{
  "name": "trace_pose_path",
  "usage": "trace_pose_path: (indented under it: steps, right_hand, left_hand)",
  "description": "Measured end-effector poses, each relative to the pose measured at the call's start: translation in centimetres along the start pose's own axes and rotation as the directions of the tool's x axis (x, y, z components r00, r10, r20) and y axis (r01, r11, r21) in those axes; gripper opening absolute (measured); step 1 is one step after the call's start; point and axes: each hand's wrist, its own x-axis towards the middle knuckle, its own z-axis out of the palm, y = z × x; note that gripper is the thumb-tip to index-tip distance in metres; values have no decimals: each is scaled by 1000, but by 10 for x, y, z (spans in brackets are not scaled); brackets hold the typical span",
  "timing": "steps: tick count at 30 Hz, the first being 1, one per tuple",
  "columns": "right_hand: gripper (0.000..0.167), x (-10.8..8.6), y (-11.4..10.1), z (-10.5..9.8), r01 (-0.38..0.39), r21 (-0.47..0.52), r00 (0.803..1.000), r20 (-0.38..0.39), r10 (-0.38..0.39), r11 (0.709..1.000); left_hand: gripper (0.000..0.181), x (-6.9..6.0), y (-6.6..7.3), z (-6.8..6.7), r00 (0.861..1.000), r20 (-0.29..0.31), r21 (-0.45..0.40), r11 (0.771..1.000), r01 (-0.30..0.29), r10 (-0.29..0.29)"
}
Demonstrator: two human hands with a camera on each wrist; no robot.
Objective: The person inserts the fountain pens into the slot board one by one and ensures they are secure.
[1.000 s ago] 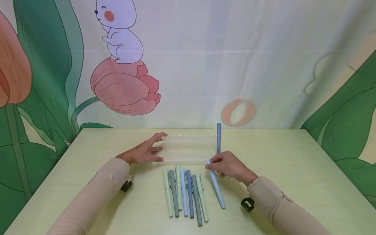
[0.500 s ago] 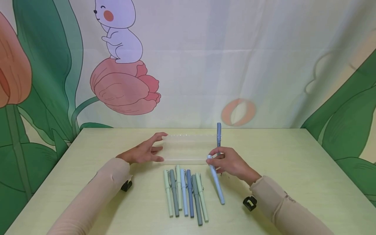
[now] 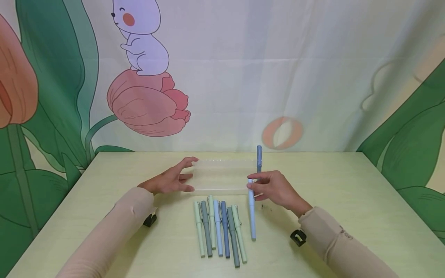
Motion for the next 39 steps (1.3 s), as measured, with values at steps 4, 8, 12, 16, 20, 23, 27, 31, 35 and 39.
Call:
trace_pose_path:
  steps: [4,8,12,16,20,23,27,31,35,39]
  right_hand:
    - [38,-1,-1,-3,12,-13,1000,28,-12,1000]
    - [37,-1,-2,-5,24,-31,999,35,-23,999]
    - [35,1,-4,-8,58,-67,998,31,-56,996]
    - [34,4,-6,-13,78,-94,997,22,-76,993]
    - [34,6,-7,-17,79,-95,997,13,-78,992]
    - [33,7,-8,-20,87,-100,996,7,-87,991]
    - [33,9,-8,-23,97,-116,995,-11,-99,988]
    - [33,12,-8,-24,109,-134,993,-28,-113,985]
    - [33,15,-9,-24,122,-160,991,-37,-130,980]
    - [34,18,-11,-24,137,-182,989,-35,-146,974]
  left_hand:
    - [93,-1,0,0,1000,0,-7,1000,-3,3]
    - [93,-1,0,0,1000,2,-14,1000,-5,5]
    - [93,-2,-1,0,1000,3,-18,1000,-5,5]
    - [93,-1,-2,0,1000,4,-24,1000,-4,4]
    - [93,-1,-2,0,1000,2,-18,1000,-3,3]
    - [93,-1,-2,0,1000,3,-13,1000,-5,5]
    - [94,-1,-1,0,1000,4,-9,1000,-7,7]
    - [94,-1,1,0,1000,2,-6,1000,1,-1]
    - [93,-1,2,0,1000,1,-5,1000,8,-8]
    - [93,-1,2,0,1000,5,-11,1000,-2,2]
